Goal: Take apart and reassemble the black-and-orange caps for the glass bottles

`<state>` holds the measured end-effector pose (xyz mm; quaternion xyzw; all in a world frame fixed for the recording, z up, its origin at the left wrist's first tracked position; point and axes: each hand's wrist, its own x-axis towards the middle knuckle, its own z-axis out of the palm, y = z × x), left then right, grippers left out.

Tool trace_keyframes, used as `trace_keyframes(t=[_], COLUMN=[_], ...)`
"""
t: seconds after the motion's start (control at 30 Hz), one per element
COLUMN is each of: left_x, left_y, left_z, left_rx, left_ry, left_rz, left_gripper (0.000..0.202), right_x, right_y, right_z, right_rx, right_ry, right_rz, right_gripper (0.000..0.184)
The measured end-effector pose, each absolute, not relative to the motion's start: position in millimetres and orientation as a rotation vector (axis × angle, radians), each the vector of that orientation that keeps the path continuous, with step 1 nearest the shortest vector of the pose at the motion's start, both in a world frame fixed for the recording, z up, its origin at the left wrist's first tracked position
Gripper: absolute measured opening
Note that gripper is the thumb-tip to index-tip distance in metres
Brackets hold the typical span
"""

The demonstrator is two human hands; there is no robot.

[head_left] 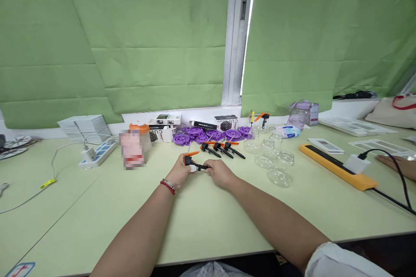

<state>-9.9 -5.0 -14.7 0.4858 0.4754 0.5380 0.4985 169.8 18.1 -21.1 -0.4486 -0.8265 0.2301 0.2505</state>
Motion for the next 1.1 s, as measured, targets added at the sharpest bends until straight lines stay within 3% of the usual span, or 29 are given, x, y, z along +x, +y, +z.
trace_keyframes(t=[0.5,0.77,0.87,1.0,1.1], left_x=[-7.2,-6.7,-6.2,-2.8,-0.4], left_y=[-9.2,-9.9,-6.1,-4.8,-7.9], left_z=[-7.9,-8.3,-9.8,-9.9,-8.8], left_rx=[1.036,1.072,1.151,1.417,1.662], left_ry=[1.056,1.060,1.151,1.160,1.120], left_rz=[1.263,1.252,1.389,1.600,1.635], left_gripper=[0.057,0.054,0.059,0.048,0.055], right_x=[168.4,167.5,165.1,156.6,150.9], right_y=[11.3,6.4,4.8,0.1,-4.7], right_z=[-21.8,-24.3,-23.4,-21.4,-18.1], right_rx=[-1.193,-0.906,-0.886,-0.864,-0.752], right_ry=[-2.225,-2.272,-2.207,-1.976,-1.765], right_rz=[0.613,0.697,0.841,1.218,1.492], right_gripper=[0.024,0.055,0.053,0.044,0.037])
